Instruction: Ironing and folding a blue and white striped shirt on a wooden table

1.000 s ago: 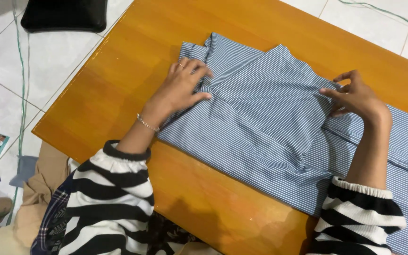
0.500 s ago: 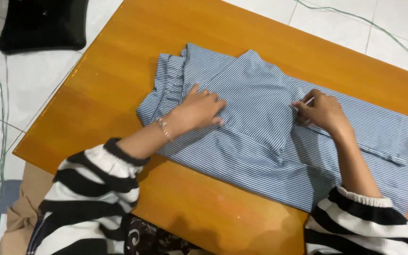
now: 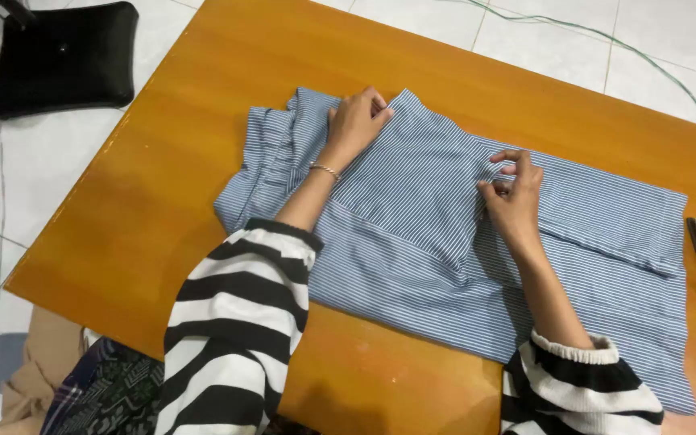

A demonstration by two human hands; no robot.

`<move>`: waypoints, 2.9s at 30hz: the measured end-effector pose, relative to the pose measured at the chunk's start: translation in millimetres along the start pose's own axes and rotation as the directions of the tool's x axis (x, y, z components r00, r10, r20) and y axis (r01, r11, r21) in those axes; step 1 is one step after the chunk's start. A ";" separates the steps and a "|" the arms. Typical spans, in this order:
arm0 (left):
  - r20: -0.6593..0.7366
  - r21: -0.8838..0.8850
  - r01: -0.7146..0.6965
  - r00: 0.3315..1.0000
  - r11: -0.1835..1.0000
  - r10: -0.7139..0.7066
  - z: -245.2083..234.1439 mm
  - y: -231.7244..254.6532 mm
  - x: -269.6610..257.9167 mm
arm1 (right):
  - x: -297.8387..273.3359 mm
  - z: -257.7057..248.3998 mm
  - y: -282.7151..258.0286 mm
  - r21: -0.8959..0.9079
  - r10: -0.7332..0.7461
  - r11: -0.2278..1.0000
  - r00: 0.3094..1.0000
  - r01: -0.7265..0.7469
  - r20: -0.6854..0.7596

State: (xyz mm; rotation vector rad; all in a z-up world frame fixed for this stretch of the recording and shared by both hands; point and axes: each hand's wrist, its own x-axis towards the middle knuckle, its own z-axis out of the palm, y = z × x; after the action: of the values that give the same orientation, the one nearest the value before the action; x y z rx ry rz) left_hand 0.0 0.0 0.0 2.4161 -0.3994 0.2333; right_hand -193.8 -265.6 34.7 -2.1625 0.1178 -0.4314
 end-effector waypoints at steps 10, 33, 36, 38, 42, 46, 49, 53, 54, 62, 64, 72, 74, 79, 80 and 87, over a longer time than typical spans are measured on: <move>-0.125 -0.432 -0.275 0.961 0.859 0.245 -44.4 17.6 -13.9 | 0.5 -18.1 -16.8 0.024 0.043 0.999 0.999 -0.043 -0.004; -0.193 -0.065 -0.292 0.942 0.954 0.275 -47.9 23.9 -21.6 | -11.8 -16.9 -21.4 -0.510 0.009 0.858 0.990 0.065 0.140; -0.217 0.282 -0.353 0.882 0.892 0.418 -44.7 44.7 -26.2 | -8.1 -0.1 -9.6 -0.778 -0.339 0.555 0.934 0.294 0.112; -0.166 0.332 -0.360 0.888 0.872 0.430 -18.7 50.0 -24.5 | -14.8 8.5 -38.0 -0.689 -0.337 0.640 0.930 0.340 0.146; 0.001 0.339 -0.275 0.956 0.900 0.292 14.9 69.6 -50.8 | -32.1 18.0 -81.5 -0.499 -0.268 0.759 0.899 0.418 0.346; -0.011 0.372 -0.248 0.962 0.894 0.272 26.7 71.2 -74.1 | -31.1 16.3 -58.9 -0.616 0.111 0.731 0.840 0.293 0.532; 0.069 0.279 -0.233 0.973 0.932 0.222 9.6 77.1 -85.3 | -26.8 4.7 -48.8 -0.669 0.209 0.677 0.791 0.308 0.575; 0.174 0.296 -0.185 0.975 0.937 0.138 -1.3 81.1 -87.9 | -31.3 -34.6 -36.9 -0.815 0.289 0.525 0.849 0.246 0.443; 0.175 0.310 -0.184 0.975 0.933 0.134 -3.9 83.3 -88.1 | -32.9 -49.5 -33.5 -0.850 0.268 0.479 0.886 0.219 0.379; 0.246 0.364 -0.183 0.965 0.913 0.095 9.8 73.8 -80.3 | -50.3 -273.7 58.9 -0.836 0.278 0.420 0.927 -0.353 -0.251; 0.209 0.365 -0.200 0.969 0.909 0.130 8.6 76.1 -78.8 | -54.7 -335.7 155.2 -0.626 0.270 0.640 0.893 -0.445 -0.359; 0.322 0.348 -0.162 0.946 0.923 0.044 -10.9 89.4 -82.4 | -98.8 -487.0 408.1 -0.385 -0.224 0.907 0.970 0.172 -0.094; 0.328 0.351 -0.161 0.944 0.923 0.040 -10.6 89.4 -82.0 | -101.1 -445.7 319.5 -0.329 -0.003 0.942 0.976 -0.070 -0.216; 0.329 0.365 -0.159 0.944 0.918 0.033 -7.2 87.4 -81.4 | -97.8 -419.9 266.7 -0.210 0.198 0.928 0.883 -0.309 -0.426; 0.310 0.359 -0.169 0.949 0.918 0.053 -5.2 85.6 -81.3 | -98.1 -416.8 259.0 -0.264 0.161 0.923 0.902 -0.281 -0.400; 0.254 0.372 -0.355 0.928 0.858 0.274 -10.8 91.4 -102.4 | -85.7 -444.1 364.2 -0.211 0.337 0.893 0.900 -0.399 -0.277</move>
State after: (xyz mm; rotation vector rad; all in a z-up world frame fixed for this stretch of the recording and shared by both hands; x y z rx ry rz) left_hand -128.0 -36.8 34.9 2.7890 -0.9241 0.2471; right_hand -401.7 -802.2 -43.2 -2.2689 0.7483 -0.4643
